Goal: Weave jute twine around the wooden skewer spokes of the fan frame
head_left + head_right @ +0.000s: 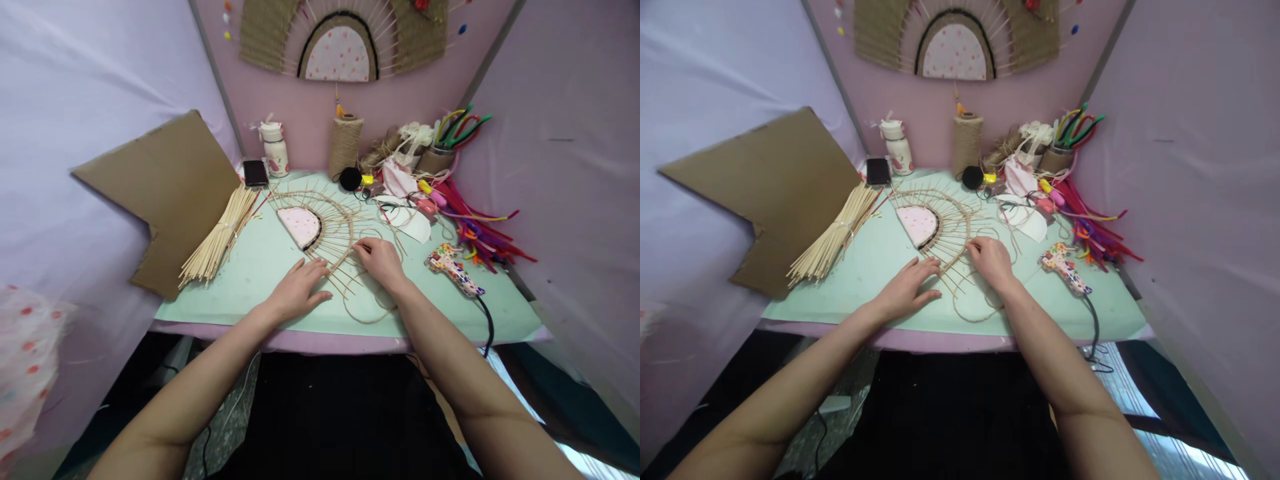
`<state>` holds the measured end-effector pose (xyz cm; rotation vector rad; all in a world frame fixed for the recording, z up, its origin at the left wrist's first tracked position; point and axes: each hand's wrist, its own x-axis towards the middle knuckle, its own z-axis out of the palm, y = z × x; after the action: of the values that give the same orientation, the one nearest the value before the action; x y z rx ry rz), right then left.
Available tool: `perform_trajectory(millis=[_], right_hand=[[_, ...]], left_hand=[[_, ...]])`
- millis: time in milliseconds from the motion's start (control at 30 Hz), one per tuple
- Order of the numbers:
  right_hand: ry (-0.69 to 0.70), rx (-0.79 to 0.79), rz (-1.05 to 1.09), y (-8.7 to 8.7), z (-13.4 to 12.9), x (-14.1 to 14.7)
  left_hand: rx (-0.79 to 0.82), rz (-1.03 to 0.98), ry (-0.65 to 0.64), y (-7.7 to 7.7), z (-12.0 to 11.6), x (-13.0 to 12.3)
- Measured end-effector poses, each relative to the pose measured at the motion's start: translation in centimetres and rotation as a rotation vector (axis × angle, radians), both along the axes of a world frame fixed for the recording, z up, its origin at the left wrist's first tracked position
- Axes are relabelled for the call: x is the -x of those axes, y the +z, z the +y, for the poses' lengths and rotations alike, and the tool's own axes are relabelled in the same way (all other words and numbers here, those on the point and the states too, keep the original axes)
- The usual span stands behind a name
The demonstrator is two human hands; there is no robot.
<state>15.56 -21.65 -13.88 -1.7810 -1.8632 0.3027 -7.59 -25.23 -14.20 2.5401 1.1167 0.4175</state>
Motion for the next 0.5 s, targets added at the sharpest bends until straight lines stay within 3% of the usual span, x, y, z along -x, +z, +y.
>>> perform_trajectory(millis=[500], right_hand=[[0.016, 0.0, 0.02, -0.25, 0.02, -0.3]], left_hand=[[0.015, 0.017, -0.022, 0.34, -0.07, 0.04]])
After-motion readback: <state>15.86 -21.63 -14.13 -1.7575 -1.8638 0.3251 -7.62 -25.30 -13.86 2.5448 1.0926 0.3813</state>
